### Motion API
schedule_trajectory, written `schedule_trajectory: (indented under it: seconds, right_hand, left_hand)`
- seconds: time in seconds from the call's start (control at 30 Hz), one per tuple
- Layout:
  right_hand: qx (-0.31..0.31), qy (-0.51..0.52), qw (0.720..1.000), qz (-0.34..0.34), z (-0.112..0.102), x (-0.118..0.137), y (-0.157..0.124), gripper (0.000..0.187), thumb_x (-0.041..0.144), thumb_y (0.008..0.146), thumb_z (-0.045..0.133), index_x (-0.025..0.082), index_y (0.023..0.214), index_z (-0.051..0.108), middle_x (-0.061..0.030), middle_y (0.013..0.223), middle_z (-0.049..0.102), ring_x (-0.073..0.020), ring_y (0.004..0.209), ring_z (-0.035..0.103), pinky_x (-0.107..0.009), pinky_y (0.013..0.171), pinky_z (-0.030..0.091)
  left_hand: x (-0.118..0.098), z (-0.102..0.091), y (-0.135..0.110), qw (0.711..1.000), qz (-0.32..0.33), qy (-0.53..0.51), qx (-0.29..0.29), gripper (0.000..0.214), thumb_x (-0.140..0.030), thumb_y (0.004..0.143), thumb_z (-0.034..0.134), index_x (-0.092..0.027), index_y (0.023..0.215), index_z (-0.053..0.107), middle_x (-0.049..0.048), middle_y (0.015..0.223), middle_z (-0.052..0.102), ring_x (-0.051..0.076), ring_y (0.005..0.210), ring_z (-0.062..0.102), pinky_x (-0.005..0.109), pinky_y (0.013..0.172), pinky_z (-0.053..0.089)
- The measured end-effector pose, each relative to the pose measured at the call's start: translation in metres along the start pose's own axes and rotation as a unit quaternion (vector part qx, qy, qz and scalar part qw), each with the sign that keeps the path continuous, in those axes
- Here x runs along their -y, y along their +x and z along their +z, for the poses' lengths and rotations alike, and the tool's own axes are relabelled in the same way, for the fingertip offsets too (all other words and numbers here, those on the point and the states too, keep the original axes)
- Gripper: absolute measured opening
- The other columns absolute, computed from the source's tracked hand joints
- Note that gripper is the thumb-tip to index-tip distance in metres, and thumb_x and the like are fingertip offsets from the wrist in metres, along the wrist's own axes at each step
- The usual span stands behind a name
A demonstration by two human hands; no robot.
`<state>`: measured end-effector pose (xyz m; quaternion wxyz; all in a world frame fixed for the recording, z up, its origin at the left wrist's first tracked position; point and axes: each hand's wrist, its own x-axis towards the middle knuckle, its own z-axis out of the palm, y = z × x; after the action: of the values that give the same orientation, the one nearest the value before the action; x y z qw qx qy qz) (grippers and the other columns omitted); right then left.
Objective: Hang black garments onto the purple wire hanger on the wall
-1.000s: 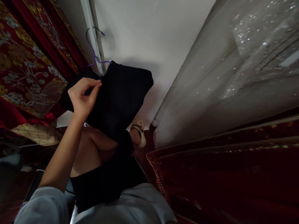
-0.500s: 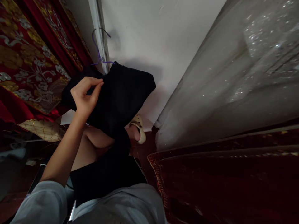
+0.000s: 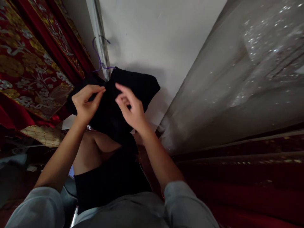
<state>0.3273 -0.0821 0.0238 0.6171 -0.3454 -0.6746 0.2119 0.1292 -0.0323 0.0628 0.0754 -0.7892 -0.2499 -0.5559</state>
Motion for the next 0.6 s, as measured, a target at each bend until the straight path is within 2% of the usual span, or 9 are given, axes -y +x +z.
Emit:
schedule_trajectory:
  seconds: [0.07,0.17,0.27,0.33,0.43,0.5,0.53,0.6]
  right_hand:
    - [0.016,-0.026,0.998,-0.049,0.013,0.003,0.043,0.029,0.046,0.097,0.065,0.024,0.117,0.068,-0.0007,0.094,0.068,-0.0135,0.082,0.062,-0.029,0.076,0.054]
    - [0.025,-0.064,0.994,-0.09,0.028,0.003,0.068,0.03,0.048,0.096,0.067,0.019,0.089,0.067,0.0013,0.077,0.062,-0.012,0.075,0.06,-0.027,0.073,0.051]
    - [-0.023,-0.072,0.991,-0.11,0.036,-0.004,0.077,0.035,0.049,0.099,0.062,0.018,0.083,0.064,0.0023,0.071,0.056,-0.0107,0.073,0.059,-0.025,0.07,0.05]
    - [-0.091,-0.062,0.987,-0.115,0.031,-0.012,0.09,0.037,0.05,0.101,0.057,0.017,0.086,0.064,0.0026,0.071,0.056,-0.009,0.072,0.059,-0.023,0.07,0.049]
    - [-0.218,-0.025,0.972,-0.084,-0.002,-0.027,0.114,0.043,0.051,0.101,0.05,0.013,0.086,0.064,0.0042,0.069,0.055,-0.0055,0.068,0.057,-0.022,0.066,0.043]
    - [-0.283,0.017,0.958,-0.041,-0.035,-0.036,0.119,0.041,0.043,0.1,0.047,0.012,0.079,0.063,0.0063,0.065,0.051,-0.0038,0.065,0.055,-0.023,0.062,0.038]
    - [-0.316,0.053,0.947,-0.015,-0.051,-0.04,0.117,0.035,0.036,0.1,0.05,0.013,0.076,0.061,0.007,0.064,0.05,-0.0032,0.064,0.055,-0.021,0.062,0.038]
    - [-0.396,0.157,0.903,0.06,-0.076,-0.048,0.104,0.03,0.025,0.101,0.052,0.017,0.073,0.058,0.0071,0.064,0.049,-0.0036,0.061,0.053,-0.018,0.06,0.04]
  left_hand:
    - [0.002,-0.004,0.002,1.0,0.018,-0.001,-0.001,0.02,-0.038,0.103,0.061,-0.024,0.098,0.074,0.0039,0.094,0.077,0.017,0.088,0.073,0.033,0.083,0.059]
    - [0.006,-0.005,0.005,0.997,0.075,-0.015,-0.032,0.01,-0.03,0.102,0.065,-0.026,0.097,0.074,-0.0008,0.089,0.076,0.012,0.082,0.071,0.029,0.074,0.059]
    - [0.008,0.003,-0.003,0.996,0.066,-0.021,-0.049,0.01,-0.024,0.102,0.064,-0.024,0.095,0.071,0.0003,0.088,0.075,0.012,0.082,0.07,0.029,0.074,0.058]
    - [0.008,0.011,-0.023,0.999,0.048,-0.022,0.001,0.014,-0.022,0.104,0.06,-0.02,0.093,0.069,0.0036,0.089,0.074,0.015,0.084,0.071,0.03,0.076,0.057]
    - [0.008,0.02,-0.065,0.985,0.076,-0.036,0.148,0.019,-0.02,0.105,0.053,-0.017,0.094,0.069,0.0061,0.087,0.074,0.016,0.08,0.071,0.028,0.07,0.055]
    - [0.006,0.018,-0.089,0.973,0.08,-0.05,0.211,0.019,-0.02,0.105,0.052,-0.017,0.097,0.069,0.0066,0.089,0.074,0.016,0.08,0.072,0.027,0.07,0.055]
    - [0.005,0.016,-0.094,0.972,0.063,-0.054,0.218,0.018,-0.022,0.105,0.053,-0.018,0.102,0.07,0.0067,0.092,0.075,0.017,0.081,0.073,0.027,0.071,0.055]
    - [0.005,0.01,-0.091,0.98,-0.022,-0.042,0.195,0.023,-0.03,0.106,0.054,-0.02,0.122,0.066,0.006,0.096,0.075,0.017,0.081,0.073,0.028,0.075,0.056]
